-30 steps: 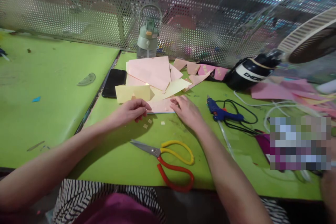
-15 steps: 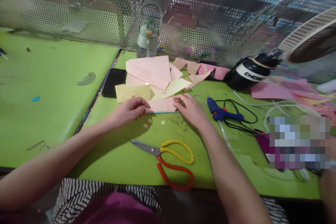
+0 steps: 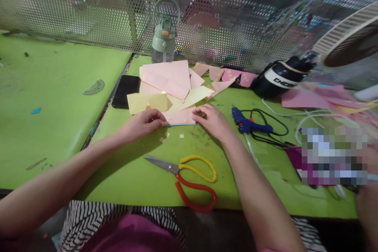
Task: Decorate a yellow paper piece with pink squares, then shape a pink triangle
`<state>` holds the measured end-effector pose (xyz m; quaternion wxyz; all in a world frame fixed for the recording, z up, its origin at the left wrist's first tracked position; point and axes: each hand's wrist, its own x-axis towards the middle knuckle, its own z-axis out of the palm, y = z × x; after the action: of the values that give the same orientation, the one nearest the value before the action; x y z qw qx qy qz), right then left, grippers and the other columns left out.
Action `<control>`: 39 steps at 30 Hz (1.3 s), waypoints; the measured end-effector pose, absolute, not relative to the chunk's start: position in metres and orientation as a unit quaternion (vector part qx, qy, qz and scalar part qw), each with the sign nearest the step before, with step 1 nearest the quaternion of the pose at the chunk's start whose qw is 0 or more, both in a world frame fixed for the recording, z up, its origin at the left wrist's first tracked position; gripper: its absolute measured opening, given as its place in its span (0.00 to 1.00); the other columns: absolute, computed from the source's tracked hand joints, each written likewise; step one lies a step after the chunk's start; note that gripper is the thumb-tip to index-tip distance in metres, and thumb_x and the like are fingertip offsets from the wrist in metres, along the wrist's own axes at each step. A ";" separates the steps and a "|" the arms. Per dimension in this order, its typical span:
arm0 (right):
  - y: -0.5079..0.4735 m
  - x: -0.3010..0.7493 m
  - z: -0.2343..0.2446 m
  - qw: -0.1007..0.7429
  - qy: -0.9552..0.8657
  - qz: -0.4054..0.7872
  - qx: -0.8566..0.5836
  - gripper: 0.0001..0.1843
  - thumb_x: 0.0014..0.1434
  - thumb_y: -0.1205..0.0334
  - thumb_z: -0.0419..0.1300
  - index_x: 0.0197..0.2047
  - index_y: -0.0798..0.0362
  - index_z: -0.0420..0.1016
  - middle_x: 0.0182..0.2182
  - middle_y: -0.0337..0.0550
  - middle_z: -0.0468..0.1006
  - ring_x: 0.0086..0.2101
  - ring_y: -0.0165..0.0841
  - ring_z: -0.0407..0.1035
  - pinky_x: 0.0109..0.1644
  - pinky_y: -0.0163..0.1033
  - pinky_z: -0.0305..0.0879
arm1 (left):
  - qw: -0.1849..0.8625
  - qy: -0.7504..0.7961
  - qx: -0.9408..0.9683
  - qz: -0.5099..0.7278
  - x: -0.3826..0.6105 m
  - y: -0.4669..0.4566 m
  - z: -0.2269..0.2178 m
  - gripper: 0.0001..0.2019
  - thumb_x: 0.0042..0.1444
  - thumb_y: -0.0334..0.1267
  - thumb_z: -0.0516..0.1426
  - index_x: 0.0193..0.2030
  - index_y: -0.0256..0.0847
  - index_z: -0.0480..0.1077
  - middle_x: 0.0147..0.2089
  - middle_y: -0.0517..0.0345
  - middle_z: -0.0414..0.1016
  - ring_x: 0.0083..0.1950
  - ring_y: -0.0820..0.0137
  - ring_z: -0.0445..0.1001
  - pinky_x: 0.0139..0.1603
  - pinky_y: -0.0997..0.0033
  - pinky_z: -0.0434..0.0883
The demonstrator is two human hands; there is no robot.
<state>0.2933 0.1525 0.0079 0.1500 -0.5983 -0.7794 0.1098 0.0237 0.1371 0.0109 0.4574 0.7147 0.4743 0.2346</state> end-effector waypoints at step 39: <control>0.135 0.283 0.025 0.060 -0.819 0.136 -0.554 0.09 0.61 0.55 0.55 0.35 0.50 0.71 0.35 0.46 0.76 0.35 0.38 0.70 0.39 0.43 0.66 | 0.445 0.478 0.731 0.197 0.022 0.139 0.006 0.09 0.56 0.31 0.52 0.41 0.40 0.72 0.36 0.58 0.78 0.34 0.71 0.74 0.35 0.73 0.68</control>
<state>0.2830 0.1354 0.0252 0.0604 -0.5539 -0.8192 0.1362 0.0220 0.1386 0.0055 0.4448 0.7313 0.4780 0.1968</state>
